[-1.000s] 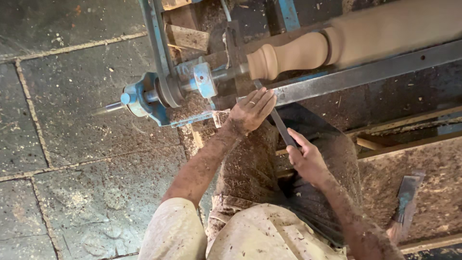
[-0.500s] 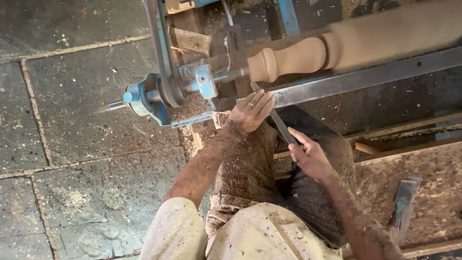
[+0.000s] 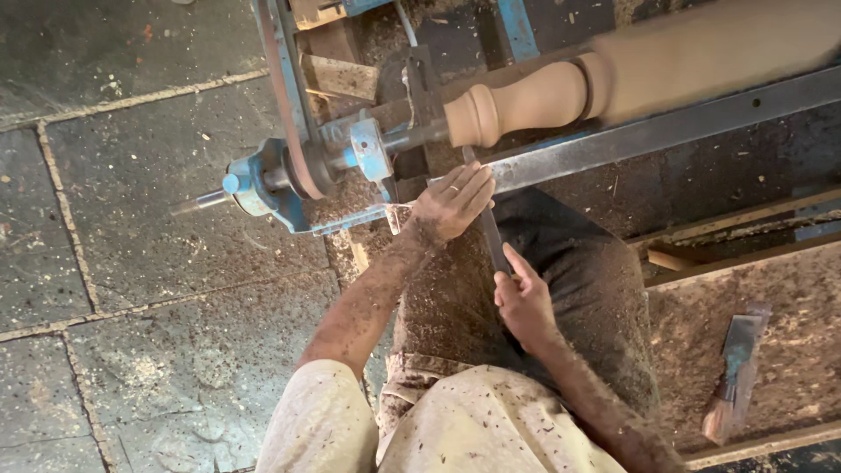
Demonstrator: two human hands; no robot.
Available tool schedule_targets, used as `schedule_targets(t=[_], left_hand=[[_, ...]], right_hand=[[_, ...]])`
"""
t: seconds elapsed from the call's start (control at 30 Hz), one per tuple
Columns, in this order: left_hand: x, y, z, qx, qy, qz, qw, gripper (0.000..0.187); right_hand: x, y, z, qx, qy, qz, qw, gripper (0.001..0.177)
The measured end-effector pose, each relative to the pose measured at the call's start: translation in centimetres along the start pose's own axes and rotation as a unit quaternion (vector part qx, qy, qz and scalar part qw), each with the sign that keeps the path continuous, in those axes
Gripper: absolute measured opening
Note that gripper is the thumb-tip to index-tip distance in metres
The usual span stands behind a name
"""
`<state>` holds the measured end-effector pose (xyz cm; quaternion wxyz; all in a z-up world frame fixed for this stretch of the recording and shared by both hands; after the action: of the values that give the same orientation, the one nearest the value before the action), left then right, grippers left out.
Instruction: The person shapes a rotating wooden blank on a lathe using a chisel and a gouge. They refine the contours of the piece, creating a turned form with distinct curves and ridges.
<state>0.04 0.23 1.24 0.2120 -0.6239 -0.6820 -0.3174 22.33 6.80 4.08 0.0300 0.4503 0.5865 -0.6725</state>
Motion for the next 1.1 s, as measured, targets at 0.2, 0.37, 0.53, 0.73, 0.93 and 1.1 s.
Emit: schedule_targets(t=[0.2, 0.37, 0.53, 0.73, 0.93, 1.1], left_hand=[[-0.3, -0.2, 0.1, -0.011, -0.018, 0.011, 1.0, 0.038], [-0.5, -0.3, 0.3, -0.021, -0.016, 0.015, 1.0, 0.039], [-0.4, -0.4, 0.3, -0.007, -0.025, 0.019, 0.999, 0.037], [-0.2, -0.3, 0.5, -0.005, -0.03, 0.004, 1.0, 0.038], [0.1, -0.1, 0.3, -0.012, -0.022, -0.006, 1.0, 0.037], [0.2, 0.2, 0.3, -0.004, -0.017, -0.02, 1.0, 0.035]], right_hand=[[-0.2, 1.8, 1.9, 0.045, 0.012, -0.03, 0.998, 0.063], [-0.6, 2.4, 3.0, 0.028, 0.028, -0.03, 0.999, 0.063], [-0.2, 2.4, 2.6, 0.063, 0.023, -0.01, 0.998, 0.064], [0.4, 1.9, 0.9, 0.027, 0.013, -0.019, 0.999, 0.063], [0.4, 0.1, -0.9, -0.022, -0.001, -0.015, 1.0, 0.064], [0.9, -1.7, -2.2, -0.058, -0.042, 0.009, 0.997, 0.064]])
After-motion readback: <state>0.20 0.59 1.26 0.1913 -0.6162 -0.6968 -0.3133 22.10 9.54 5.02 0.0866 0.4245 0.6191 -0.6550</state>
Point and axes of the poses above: each hand's wrist, its own x-axis towards the middle knuckle, its own z-axis out of the palm, y = z × x, the point moved 1 cm from there along x, towards the middle knuckle
